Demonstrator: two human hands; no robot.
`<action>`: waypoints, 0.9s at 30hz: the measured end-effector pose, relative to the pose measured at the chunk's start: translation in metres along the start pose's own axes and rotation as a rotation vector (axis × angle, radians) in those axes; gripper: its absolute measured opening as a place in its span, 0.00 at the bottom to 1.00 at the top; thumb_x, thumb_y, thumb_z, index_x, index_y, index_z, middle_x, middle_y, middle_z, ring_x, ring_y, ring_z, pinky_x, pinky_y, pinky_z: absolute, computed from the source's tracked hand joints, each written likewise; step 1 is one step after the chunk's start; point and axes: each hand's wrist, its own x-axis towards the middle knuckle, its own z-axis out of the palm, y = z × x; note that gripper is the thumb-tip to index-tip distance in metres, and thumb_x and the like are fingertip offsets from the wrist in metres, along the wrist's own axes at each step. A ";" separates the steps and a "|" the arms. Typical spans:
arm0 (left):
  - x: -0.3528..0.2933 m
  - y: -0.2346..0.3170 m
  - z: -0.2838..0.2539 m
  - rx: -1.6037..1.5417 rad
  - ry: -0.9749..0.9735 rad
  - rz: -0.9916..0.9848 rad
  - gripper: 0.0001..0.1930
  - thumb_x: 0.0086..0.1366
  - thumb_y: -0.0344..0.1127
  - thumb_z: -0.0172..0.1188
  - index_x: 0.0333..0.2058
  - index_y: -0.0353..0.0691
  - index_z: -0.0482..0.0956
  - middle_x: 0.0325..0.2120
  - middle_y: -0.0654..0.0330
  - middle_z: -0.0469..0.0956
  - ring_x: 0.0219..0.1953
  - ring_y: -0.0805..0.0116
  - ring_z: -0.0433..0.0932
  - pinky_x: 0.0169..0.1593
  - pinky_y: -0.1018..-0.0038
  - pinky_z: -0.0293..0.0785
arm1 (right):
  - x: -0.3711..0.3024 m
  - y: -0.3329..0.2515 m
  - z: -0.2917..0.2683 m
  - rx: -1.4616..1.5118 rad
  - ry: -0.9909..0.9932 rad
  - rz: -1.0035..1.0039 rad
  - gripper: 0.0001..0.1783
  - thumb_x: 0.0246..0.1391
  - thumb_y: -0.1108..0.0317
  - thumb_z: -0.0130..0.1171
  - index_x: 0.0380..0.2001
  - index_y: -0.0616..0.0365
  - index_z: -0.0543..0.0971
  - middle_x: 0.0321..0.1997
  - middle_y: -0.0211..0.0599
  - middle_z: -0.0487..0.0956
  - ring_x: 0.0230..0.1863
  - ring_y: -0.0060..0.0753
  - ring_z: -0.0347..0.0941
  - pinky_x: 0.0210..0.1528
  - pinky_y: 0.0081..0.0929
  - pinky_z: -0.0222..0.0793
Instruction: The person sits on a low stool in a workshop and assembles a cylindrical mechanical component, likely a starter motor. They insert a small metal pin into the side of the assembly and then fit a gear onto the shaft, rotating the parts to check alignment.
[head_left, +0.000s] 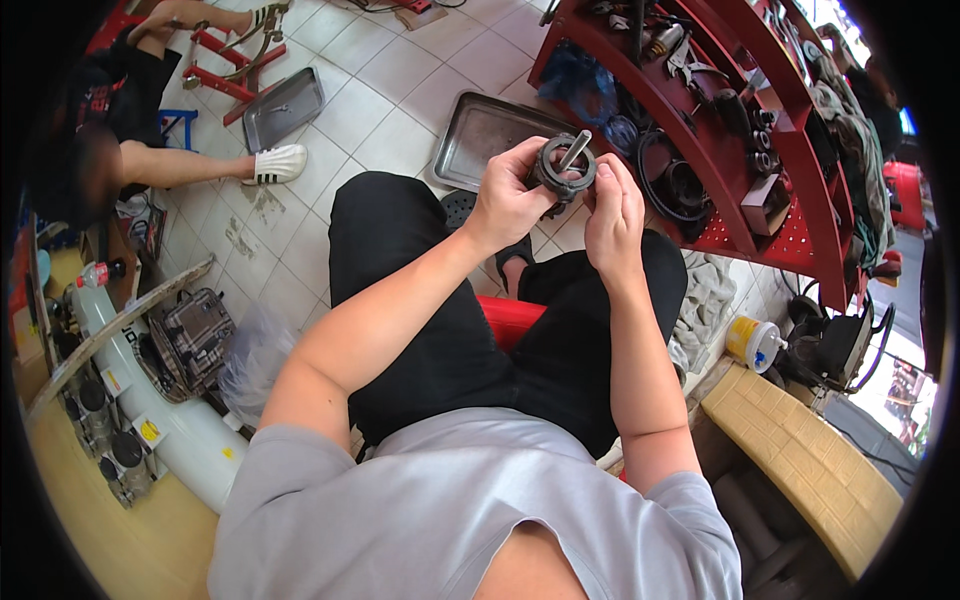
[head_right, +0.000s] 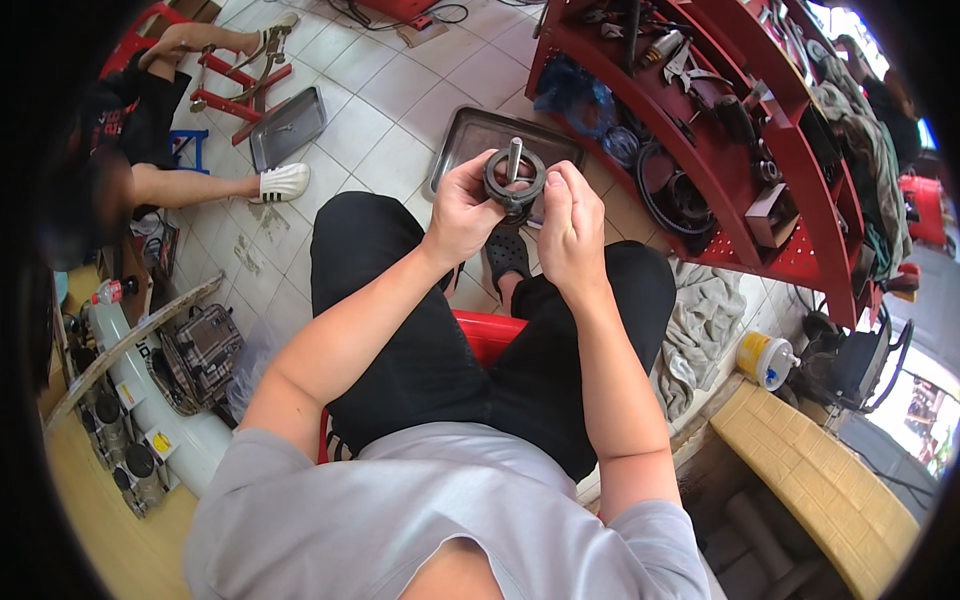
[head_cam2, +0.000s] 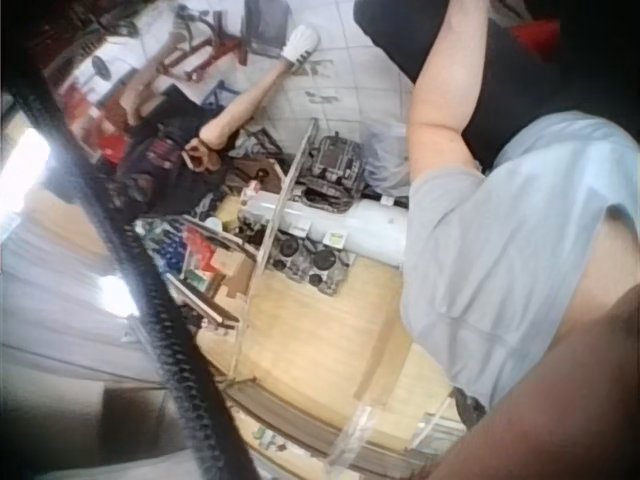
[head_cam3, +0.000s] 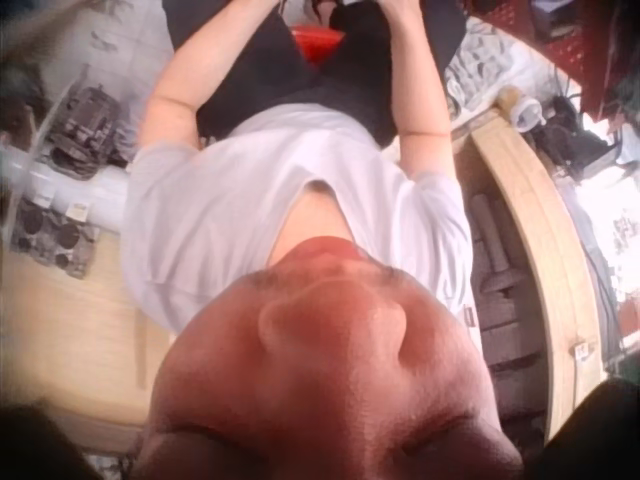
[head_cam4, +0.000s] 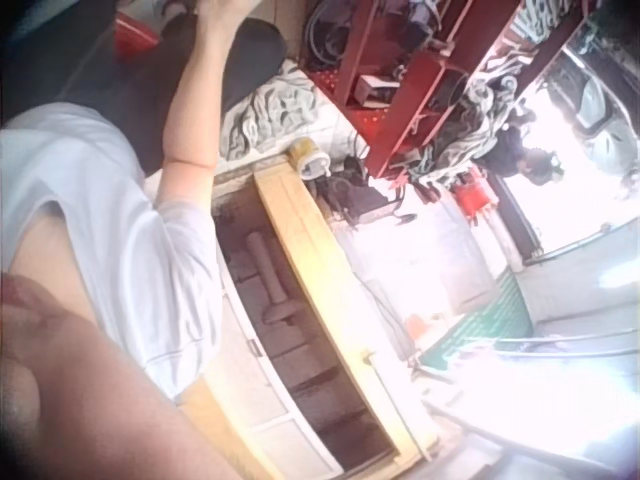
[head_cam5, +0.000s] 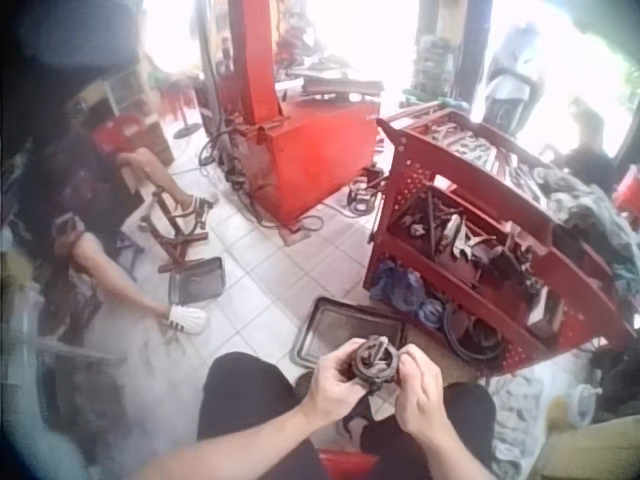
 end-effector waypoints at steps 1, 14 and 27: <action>0.000 0.000 -0.001 0.043 0.013 0.019 0.07 0.61 0.27 0.60 0.38 0.36 0.76 0.31 0.69 0.75 0.34 0.83 0.70 0.40 0.83 0.69 | 0.001 0.000 0.000 -0.028 0.003 -0.006 0.14 0.62 0.66 0.40 0.26 0.63 0.68 0.19 0.28 0.61 0.22 0.19 0.55 0.24 0.23 0.52; 0.002 0.003 0.001 0.389 0.048 0.282 0.10 0.52 0.27 0.66 0.33 0.32 0.78 0.30 0.60 0.76 0.32 0.72 0.75 0.37 0.76 0.71 | 0.006 0.007 -0.010 0.069 0.011 0.287 0.26 0.66 0.52 0.36 0.20 0.56 0.69 0.16 0.21 0.62 0.18 0.12 0.54 0.20 0.18 0.48; -0.002 -0.005 0.004 -0.059 -0.034 -0.088 0.14 0.56 0.19 0.55 0.42 0.34 0.77 0.34 0.67 0.78 0.35 0.84 0.73 0.40 0.82 0.72 | 0.008 0.016 -0.011 -0.313 0.088 -0.200 0.24 0.66 0.57 0.36 0.22 0.61 0.70 0.16 0.25 0.63 0.17 0.17 0.55 0.20 0.20 0.51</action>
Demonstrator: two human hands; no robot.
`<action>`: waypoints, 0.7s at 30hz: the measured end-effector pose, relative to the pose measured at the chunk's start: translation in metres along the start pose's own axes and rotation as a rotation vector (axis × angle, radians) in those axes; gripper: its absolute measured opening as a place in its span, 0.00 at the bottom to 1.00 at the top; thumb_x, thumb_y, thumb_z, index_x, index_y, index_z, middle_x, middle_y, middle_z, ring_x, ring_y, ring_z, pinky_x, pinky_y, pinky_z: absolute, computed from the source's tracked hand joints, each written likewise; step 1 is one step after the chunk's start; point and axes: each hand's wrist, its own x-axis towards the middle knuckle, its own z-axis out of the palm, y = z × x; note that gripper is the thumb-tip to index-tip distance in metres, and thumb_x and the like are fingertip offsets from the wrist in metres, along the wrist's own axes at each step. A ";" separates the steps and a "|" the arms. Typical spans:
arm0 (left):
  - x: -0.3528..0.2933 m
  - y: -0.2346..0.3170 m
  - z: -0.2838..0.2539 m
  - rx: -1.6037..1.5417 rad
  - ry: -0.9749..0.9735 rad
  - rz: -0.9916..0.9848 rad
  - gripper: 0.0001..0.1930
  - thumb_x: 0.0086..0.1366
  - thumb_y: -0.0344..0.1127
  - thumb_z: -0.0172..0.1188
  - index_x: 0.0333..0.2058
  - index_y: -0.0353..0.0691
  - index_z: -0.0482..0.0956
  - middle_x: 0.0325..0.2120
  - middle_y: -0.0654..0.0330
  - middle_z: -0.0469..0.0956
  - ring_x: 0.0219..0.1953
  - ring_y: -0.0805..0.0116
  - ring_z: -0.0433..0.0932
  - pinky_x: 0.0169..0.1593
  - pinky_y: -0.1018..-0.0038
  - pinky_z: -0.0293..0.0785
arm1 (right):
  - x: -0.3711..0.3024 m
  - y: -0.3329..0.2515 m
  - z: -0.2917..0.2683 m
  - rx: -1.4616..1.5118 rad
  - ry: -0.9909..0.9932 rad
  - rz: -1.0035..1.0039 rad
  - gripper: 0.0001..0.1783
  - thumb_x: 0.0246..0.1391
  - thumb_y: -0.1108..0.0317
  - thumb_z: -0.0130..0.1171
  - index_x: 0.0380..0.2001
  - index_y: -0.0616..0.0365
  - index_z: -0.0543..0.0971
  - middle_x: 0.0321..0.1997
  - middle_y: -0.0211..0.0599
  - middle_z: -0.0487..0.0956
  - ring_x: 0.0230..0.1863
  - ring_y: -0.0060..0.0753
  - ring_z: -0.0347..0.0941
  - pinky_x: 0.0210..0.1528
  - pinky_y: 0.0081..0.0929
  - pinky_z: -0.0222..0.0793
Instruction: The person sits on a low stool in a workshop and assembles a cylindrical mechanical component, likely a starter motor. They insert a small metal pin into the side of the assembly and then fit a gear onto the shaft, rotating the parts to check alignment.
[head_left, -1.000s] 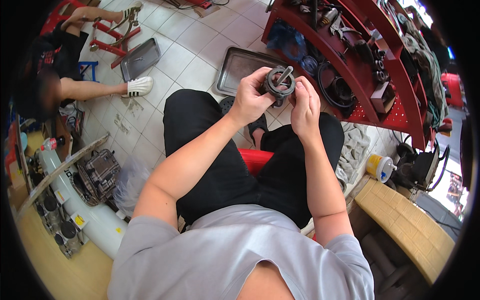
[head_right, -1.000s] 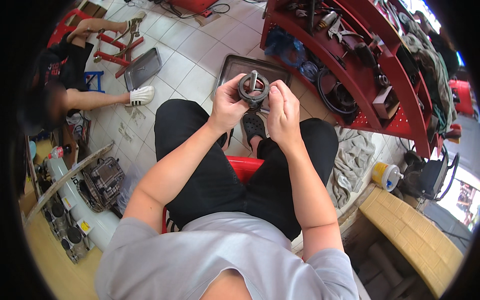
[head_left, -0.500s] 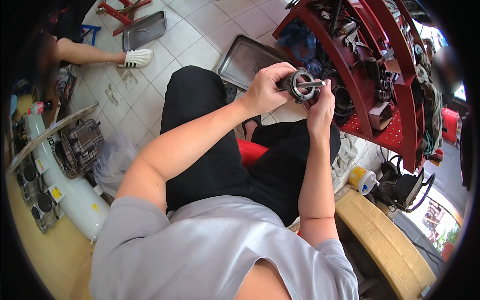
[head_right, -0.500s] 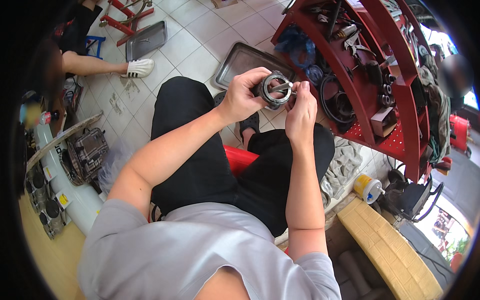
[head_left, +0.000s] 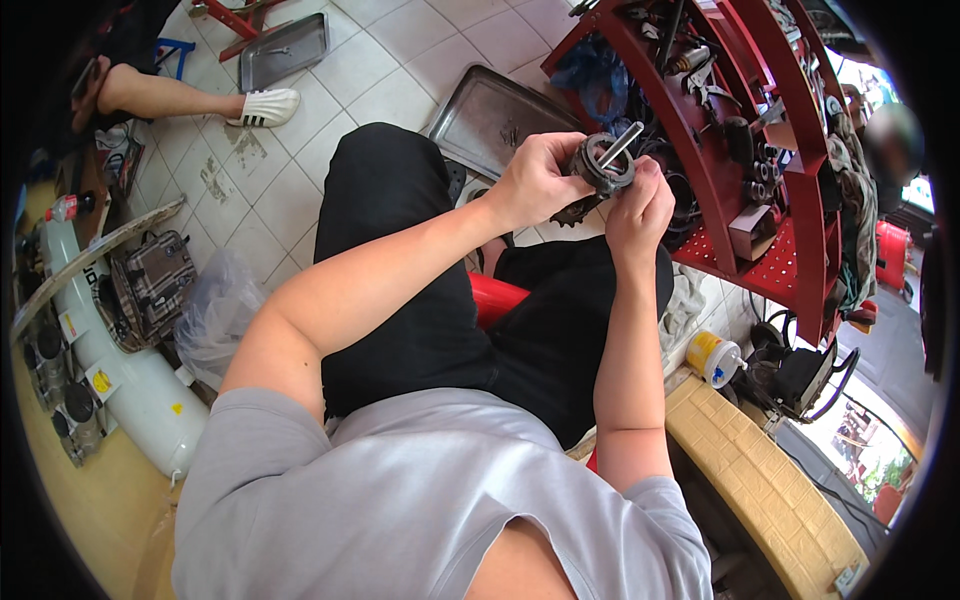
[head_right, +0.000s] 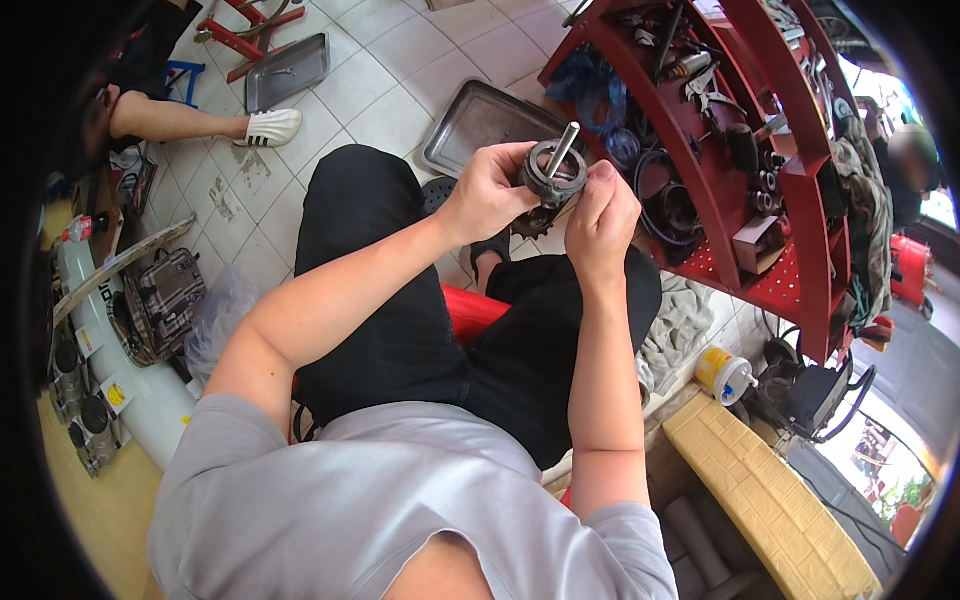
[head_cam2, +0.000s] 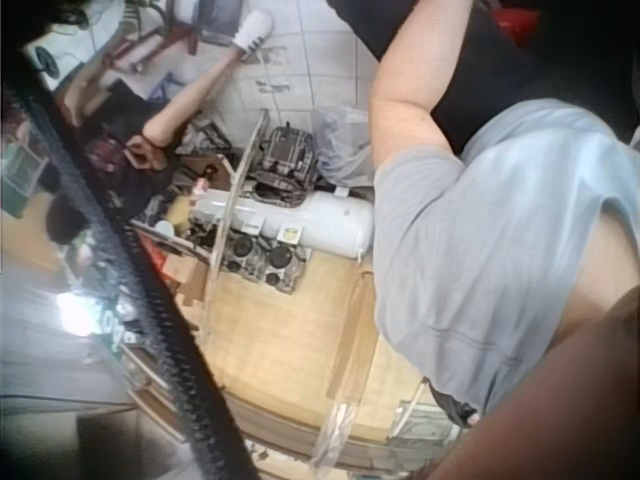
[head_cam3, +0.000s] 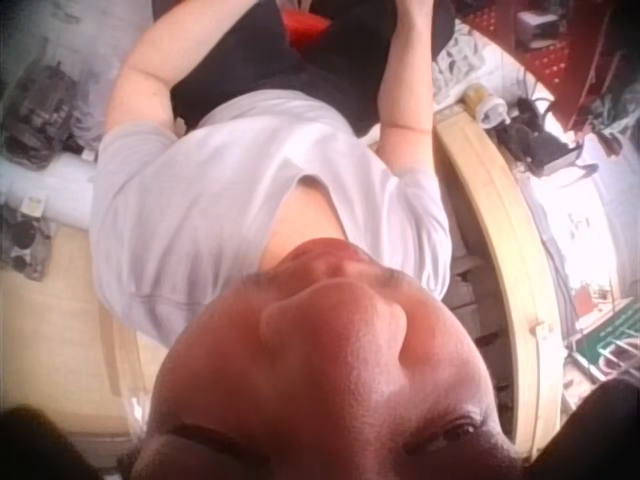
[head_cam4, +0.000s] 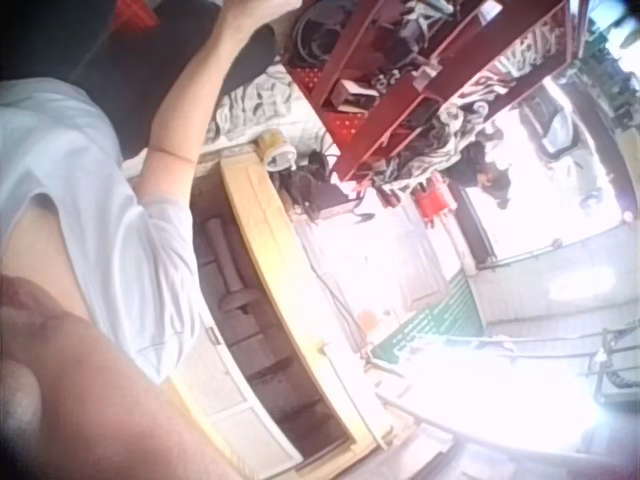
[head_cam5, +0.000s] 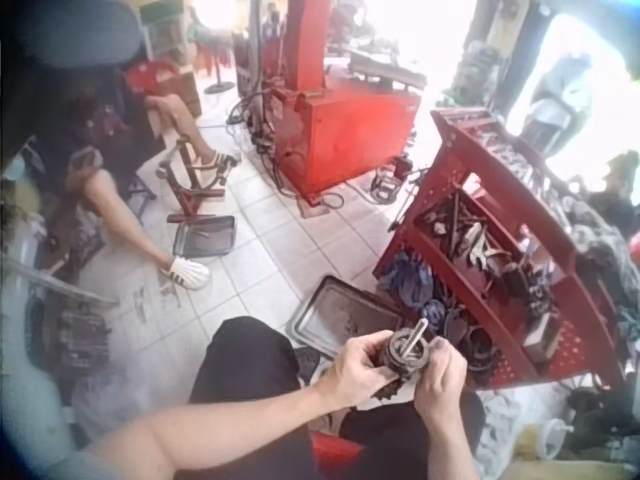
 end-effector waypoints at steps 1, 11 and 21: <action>-0.001 0.001 0.001 -0.038 -0.005 -0.016 0.13 0.57 0.19 0.56 0.42 0.34 0.77 0.34 0.67 0.78 0.35 0.83 0.73 0.41 0.82 0.71 | -0.001 0.003 -0.001 -0.028 0.011 -0.059 0.24 0.66 0.57 0.36 0.21 0.61 0.70 0.16 0.25 0.63 0.17 0.17 0.55 0.20 0.20 0.51; 0.000 0.002 -0.007 -0.012 0.024 0.000 0.11 0.56 0.20 0.59 0.40 0.33 0.78 0.32 0.67 0.79 0.35 0.83 0.74 0.41 0.82 0.71 | 0.002 -0.009 -0.004 0.455 -0.060 0.416 0.24 0.65 0.53 0.40 0.20 0.58 0.68 0.15 0.22 0.60 0.17 0.14 0.52 0.20 0.18 0.45; 0.006 0.001 -0.011 0.194 0.018 0.129 0.09 0.57 0.23 0.62 0.37 0.34 0.77 0.30 0.69 0.77 0.32 0.84 0.72 0.37 0.82 0.71 | -0.001 -0.012 0.004 0.446 -0.029 0.413 0.21 0.66 0.59 0.42 0.19 0.53 0.66 0.15 0.17 0.58 0.15 0.09 0.50 0.16 0.16 0.42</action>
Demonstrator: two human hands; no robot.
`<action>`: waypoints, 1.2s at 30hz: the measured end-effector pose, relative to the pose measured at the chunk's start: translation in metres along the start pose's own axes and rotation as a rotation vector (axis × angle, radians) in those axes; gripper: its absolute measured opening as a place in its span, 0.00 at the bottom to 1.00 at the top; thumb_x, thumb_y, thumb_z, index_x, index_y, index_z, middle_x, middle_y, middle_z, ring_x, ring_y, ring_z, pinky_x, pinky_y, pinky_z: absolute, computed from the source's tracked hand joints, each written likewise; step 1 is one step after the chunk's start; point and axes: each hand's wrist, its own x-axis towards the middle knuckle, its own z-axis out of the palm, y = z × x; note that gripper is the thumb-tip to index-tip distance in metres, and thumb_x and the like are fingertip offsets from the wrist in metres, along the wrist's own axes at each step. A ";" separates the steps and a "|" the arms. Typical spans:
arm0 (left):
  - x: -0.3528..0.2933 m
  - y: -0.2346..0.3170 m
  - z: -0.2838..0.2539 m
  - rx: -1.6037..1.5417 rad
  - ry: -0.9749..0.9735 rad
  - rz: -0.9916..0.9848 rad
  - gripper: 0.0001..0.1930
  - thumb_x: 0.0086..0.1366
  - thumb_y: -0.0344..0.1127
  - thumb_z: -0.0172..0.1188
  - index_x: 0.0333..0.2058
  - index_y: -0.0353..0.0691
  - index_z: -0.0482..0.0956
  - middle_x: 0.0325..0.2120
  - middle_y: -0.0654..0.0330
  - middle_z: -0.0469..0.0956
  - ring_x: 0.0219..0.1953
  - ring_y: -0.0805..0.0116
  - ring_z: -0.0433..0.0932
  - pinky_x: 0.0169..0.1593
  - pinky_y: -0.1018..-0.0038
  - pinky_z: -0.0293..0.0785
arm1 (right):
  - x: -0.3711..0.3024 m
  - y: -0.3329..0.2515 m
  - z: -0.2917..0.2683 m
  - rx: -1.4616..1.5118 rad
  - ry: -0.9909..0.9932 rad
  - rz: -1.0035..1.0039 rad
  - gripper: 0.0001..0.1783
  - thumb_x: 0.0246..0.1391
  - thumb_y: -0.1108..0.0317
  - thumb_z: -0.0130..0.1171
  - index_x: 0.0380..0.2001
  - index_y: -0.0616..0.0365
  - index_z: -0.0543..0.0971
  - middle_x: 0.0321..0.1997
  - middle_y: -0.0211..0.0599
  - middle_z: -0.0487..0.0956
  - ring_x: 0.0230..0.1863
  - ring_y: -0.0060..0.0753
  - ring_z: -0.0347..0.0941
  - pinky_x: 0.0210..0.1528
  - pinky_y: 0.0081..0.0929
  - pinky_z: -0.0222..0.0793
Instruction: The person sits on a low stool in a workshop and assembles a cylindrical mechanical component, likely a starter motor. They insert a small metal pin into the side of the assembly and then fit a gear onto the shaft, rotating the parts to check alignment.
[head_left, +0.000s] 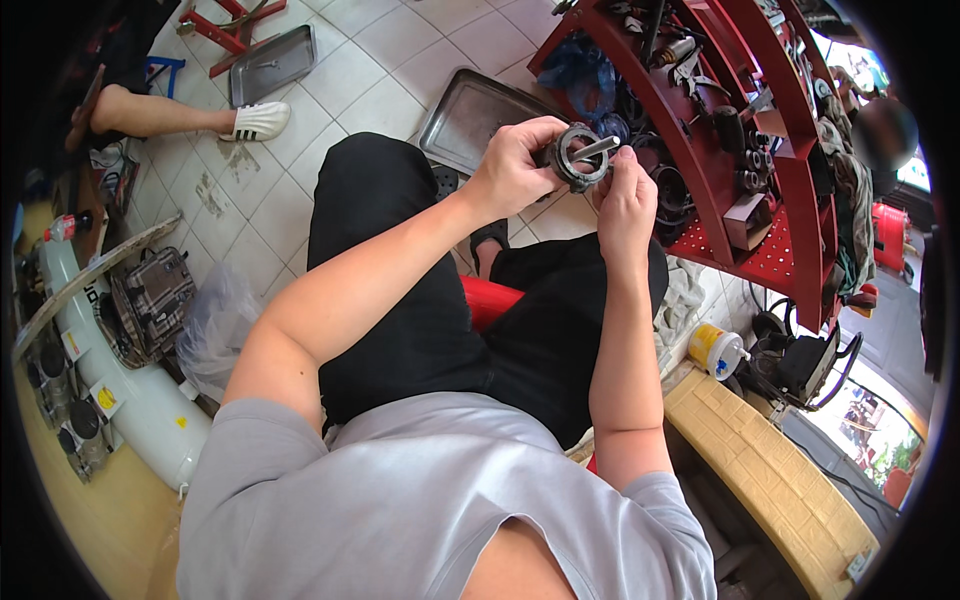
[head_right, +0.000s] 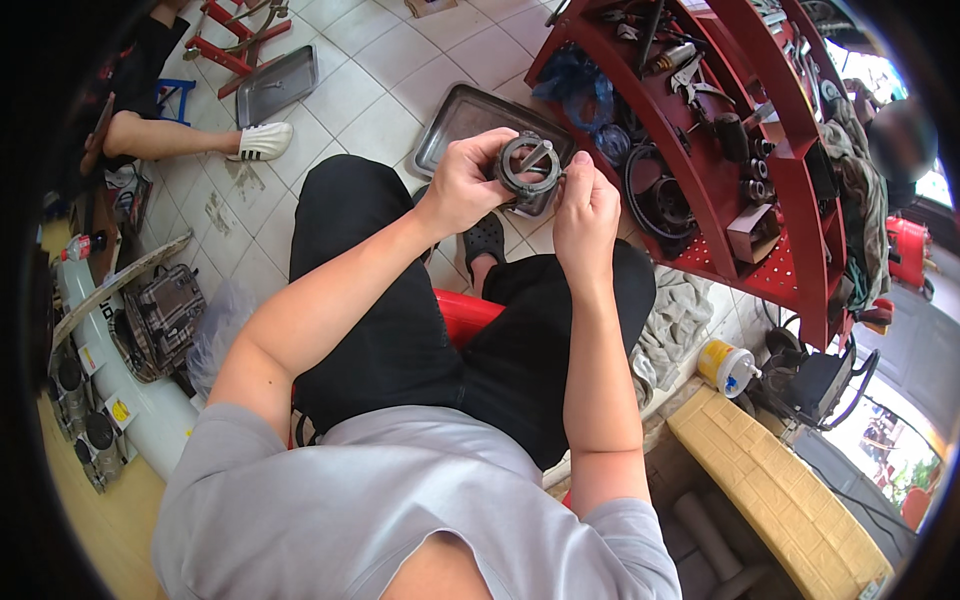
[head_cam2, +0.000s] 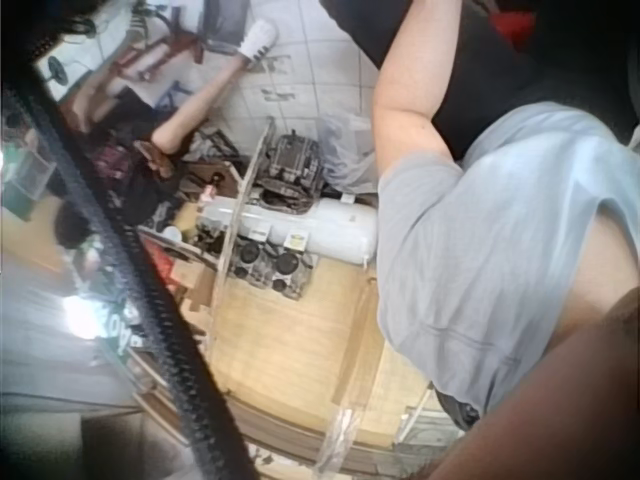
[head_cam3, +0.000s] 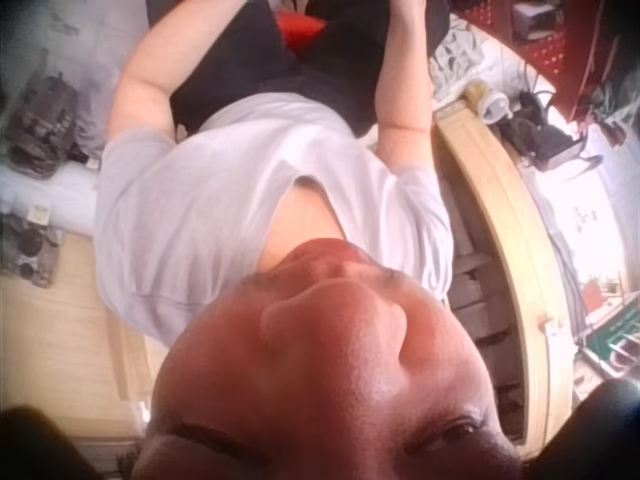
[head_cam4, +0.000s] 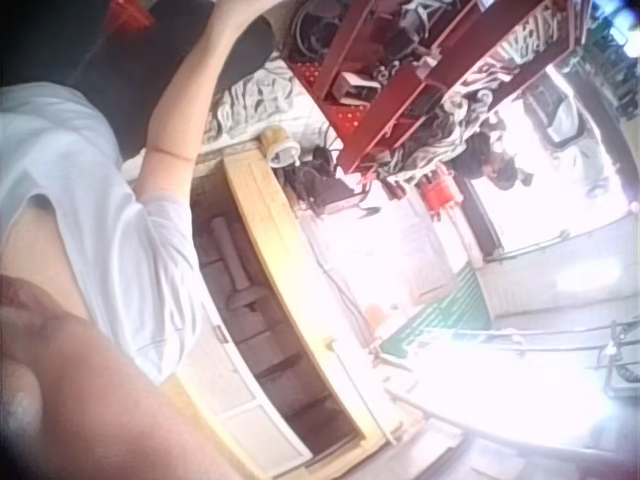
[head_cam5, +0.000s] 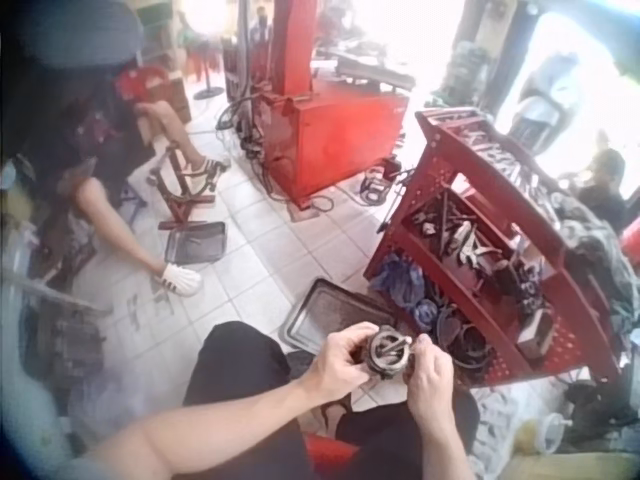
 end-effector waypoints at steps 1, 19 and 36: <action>-0.001 0.002 0.000 -0.024 -0.006 -0.028 0.09 0.57 0.23 0.62 0.38 0.34 0.77 0.30 0.69 0.77 0.32 0.84 0.72 0.37 0.82 0.72 | -0.002 -0.002 0.000 -0.063 0.009 -0.052 0.21 0.66 0.59 0.41 0.18 0.53 0.66 0.15 0.17 0.58 0.15 0.10 0.49 0.17 0.16 0.42; 0.000 0.001 -0.005 -0.181 -0.037 -0.125 0.11 0.59 0.21 0.57 0.41 0.34 0.78 0.35 0.64 0.79 0.35 0.78 0.75 0.41 0.79 0.73 | -0.003 -0.002 -0.001 -0.230 -0.098 -0.149 0.19 0.67 0.61 0.39 0.25 0.61 0.67 0.18 0.28 0.60 0.21 0.19 0.54 0.24 0.23 0.54; 0.000 -0.007 -0.015 -0.710 -0.048 -0.502 0.06 0.62 0.30 0.59 0.37 0.38 0.79 0.29 0.66 0.78 0.29 0.79 0.74 0.35 0.79 0.71 | 0.001 -0.013 -0.005 -0.487 -0.124 -0.414 0.10 0.63 0.66 0.46 0.35 0.63 0.70 0.27 0.40 0.70 0.29 0.34 0.67 0.33 0.30 0.63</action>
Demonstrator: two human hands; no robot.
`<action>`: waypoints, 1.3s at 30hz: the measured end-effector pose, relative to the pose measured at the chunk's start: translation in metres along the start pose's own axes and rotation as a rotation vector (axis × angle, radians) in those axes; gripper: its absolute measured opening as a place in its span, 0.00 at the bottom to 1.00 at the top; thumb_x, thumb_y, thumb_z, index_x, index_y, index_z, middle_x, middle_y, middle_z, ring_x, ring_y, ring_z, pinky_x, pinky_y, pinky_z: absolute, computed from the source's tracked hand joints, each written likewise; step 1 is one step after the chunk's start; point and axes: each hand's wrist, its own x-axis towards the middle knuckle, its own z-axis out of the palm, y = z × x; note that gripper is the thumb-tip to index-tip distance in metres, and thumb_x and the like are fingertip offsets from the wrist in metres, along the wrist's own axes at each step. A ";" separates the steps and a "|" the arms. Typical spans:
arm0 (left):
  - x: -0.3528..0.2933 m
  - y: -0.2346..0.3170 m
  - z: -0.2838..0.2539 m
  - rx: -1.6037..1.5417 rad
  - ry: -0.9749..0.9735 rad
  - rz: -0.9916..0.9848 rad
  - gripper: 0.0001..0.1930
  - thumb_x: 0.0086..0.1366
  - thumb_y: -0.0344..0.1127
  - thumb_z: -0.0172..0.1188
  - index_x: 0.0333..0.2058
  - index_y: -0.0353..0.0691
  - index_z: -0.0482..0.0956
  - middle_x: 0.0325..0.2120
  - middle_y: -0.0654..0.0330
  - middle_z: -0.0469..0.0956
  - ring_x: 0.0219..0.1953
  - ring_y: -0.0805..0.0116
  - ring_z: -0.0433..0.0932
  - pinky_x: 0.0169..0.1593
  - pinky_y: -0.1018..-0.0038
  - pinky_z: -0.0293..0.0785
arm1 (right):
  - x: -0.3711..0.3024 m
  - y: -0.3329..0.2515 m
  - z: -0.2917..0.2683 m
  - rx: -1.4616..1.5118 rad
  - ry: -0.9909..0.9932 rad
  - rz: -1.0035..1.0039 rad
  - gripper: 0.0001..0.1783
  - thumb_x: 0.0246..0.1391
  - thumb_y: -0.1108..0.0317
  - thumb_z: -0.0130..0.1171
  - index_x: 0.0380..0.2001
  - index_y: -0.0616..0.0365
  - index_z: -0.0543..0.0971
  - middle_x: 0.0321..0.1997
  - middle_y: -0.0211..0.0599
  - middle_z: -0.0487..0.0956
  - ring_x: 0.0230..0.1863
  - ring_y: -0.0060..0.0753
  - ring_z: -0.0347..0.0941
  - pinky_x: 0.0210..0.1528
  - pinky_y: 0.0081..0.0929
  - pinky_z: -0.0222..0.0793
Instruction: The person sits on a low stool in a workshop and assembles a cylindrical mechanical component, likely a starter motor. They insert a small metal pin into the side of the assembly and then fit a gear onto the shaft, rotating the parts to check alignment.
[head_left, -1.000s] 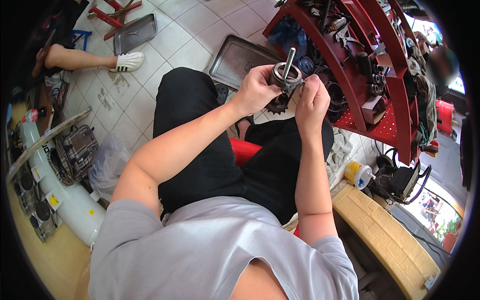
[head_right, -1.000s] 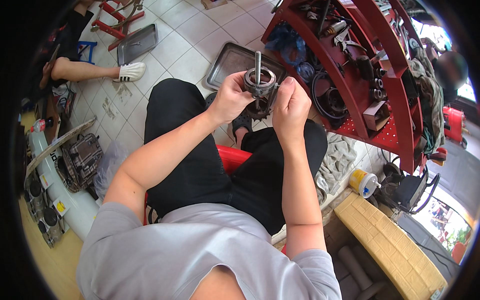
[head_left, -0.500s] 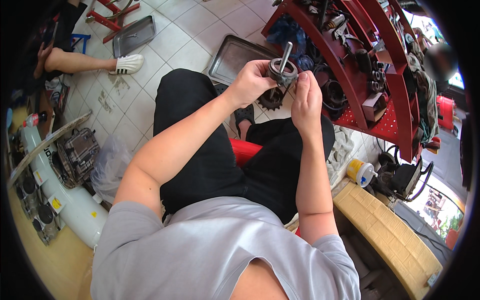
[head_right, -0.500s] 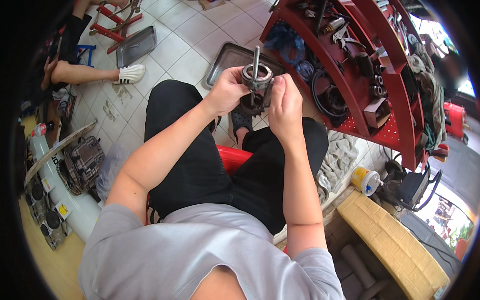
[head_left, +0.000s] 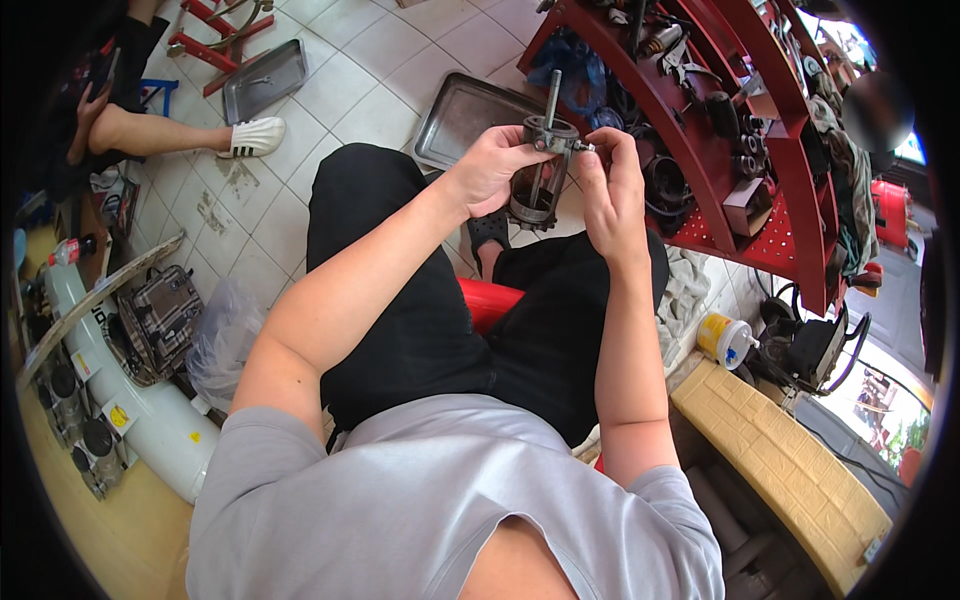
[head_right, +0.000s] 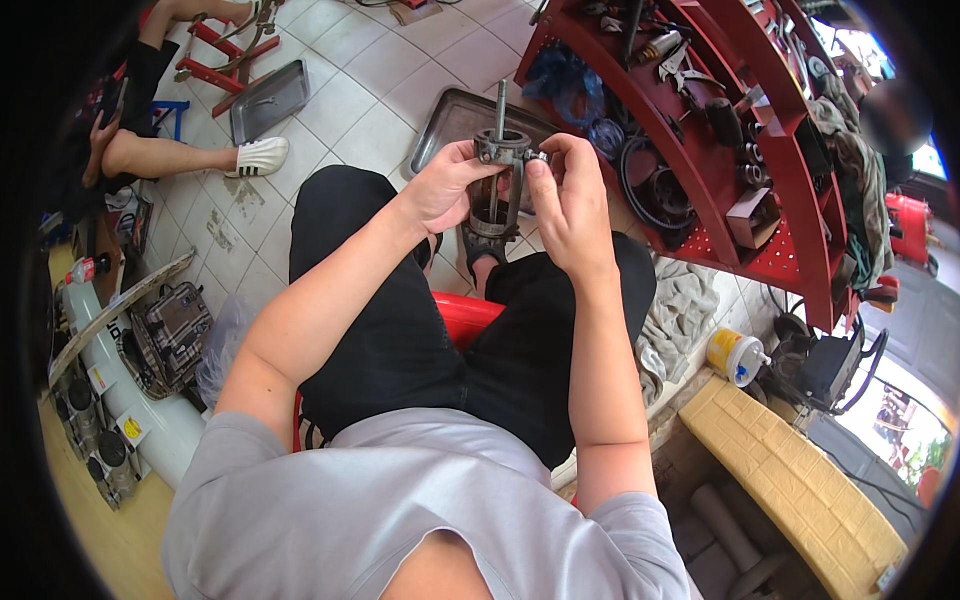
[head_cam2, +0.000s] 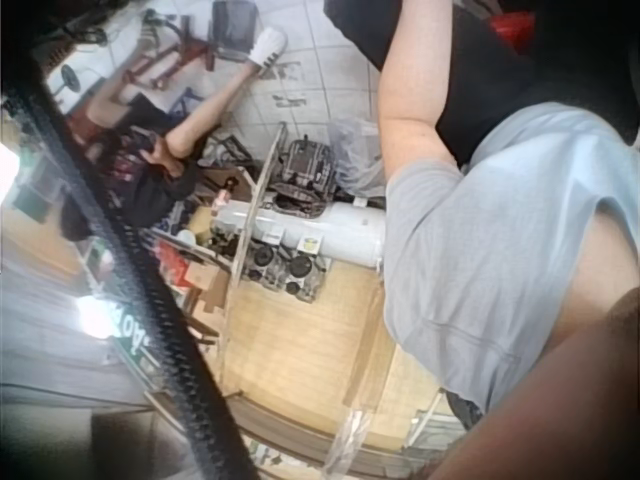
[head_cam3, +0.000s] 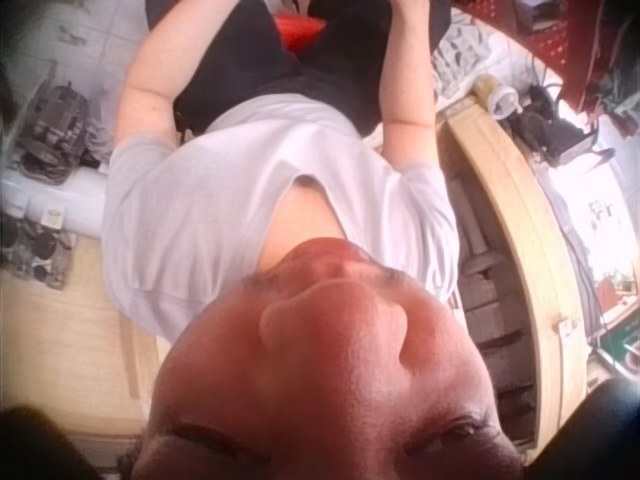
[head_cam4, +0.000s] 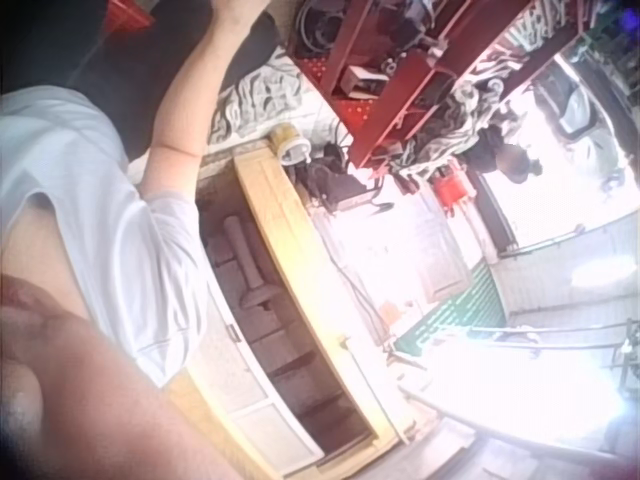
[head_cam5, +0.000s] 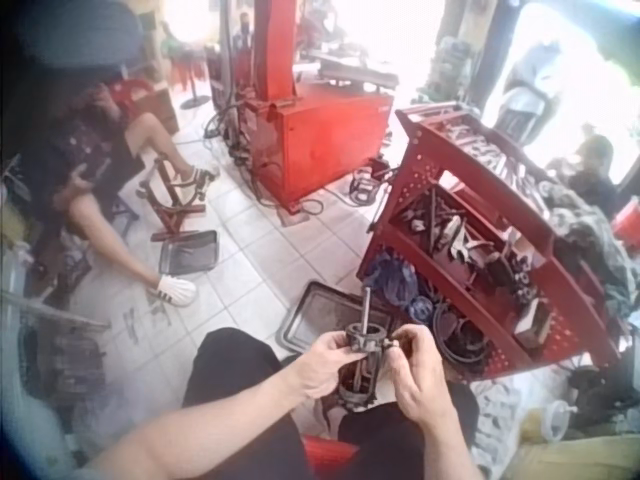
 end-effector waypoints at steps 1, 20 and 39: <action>0.000 0.001 0.000 0.030 -0.005 0.020 0.06 0.62 0.30 0.59 0.37 0.38 0.79 0.29 0.66 0.78 0.29 0.79 0.74 0.36 0.80 0.71 | -0.001 -0.002 -0.001 0.073 0.005 0.060 0.10 0.63 0.66 0.47 0.35 0.63 0.70 0.26 0.39 0.70 0.27 0.30 0.66 0.31 0.28 0.63; 0.004 0.000 -0.009 0.006 -0.011 -0.030 0.06 0.62 0.28 0.58 0.38 0.38 0.78 0.29 0.63 0.78 0.31 0.75 0.76 0.36 0.77 0.74 | 0.001 0.002 -0.009 -0.172 -0.082 -0.063 0.09 0.54 0.75 0.54 0.39 0.63 0.70 0.35 0.46 0.72 0.39 0.48 0.70 0.42 0.36 0.65; -0.004 0.018 0.010 0.544 -0.039 0.308 0.11 0.56 0.24 0.64 0.40 0.33 0.78 0.31 0.68 0.78 0.32 0.83 0.73 0.36 0.84 0.71 | -0.005 0.010 -0.007 -0.126 -0.024 -0.012 0.07 0.54 0.71 0.57 0.36 0.61 0.75 0.32 0.40 0.76 0.33 0.44 0.71 0.36 0.34 0.67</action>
